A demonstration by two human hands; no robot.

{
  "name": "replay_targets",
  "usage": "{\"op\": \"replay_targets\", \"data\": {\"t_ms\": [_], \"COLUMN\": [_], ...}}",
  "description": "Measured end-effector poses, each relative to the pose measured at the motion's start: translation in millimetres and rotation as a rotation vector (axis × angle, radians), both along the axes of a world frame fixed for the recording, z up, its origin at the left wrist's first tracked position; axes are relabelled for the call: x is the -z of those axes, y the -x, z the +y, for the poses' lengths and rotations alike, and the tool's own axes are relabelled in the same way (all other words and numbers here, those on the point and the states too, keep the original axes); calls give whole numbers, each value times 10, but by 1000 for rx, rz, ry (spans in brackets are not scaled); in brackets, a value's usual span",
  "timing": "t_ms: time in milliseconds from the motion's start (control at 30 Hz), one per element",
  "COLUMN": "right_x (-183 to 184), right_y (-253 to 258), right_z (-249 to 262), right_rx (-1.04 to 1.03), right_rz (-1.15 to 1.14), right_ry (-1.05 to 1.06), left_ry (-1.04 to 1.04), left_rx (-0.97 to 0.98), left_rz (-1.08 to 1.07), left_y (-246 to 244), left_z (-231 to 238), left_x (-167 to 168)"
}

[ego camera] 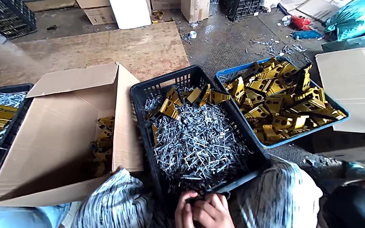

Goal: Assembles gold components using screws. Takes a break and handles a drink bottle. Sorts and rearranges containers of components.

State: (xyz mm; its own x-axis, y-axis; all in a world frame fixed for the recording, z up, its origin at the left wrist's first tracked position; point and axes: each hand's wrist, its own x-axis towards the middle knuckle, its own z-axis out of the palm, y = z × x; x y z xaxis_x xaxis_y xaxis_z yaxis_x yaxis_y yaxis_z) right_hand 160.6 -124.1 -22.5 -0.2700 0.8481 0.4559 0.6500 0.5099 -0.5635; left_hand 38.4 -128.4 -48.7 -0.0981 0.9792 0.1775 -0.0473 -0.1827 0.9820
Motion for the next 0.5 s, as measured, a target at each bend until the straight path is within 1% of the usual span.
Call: {"op": "replay_targets", "data": {"t_ms": [133,367,500], "right_x": [-83,-106,-137], "right_y": [71,125,173], "right_z": [14,-33,42], "right_rx": [-37,-104,-122], "right_rz": [-114,-165,-199], "right_ry": [-29,-8,-26], "left_ry": [-37,-76,-46], "left_rx": [-14,-14,-33], "left_rz": [-90,-133,-150], "left_y": [77,171,200], "left_z": [-27,-106,-71], "left_x": [88,181,188]}}
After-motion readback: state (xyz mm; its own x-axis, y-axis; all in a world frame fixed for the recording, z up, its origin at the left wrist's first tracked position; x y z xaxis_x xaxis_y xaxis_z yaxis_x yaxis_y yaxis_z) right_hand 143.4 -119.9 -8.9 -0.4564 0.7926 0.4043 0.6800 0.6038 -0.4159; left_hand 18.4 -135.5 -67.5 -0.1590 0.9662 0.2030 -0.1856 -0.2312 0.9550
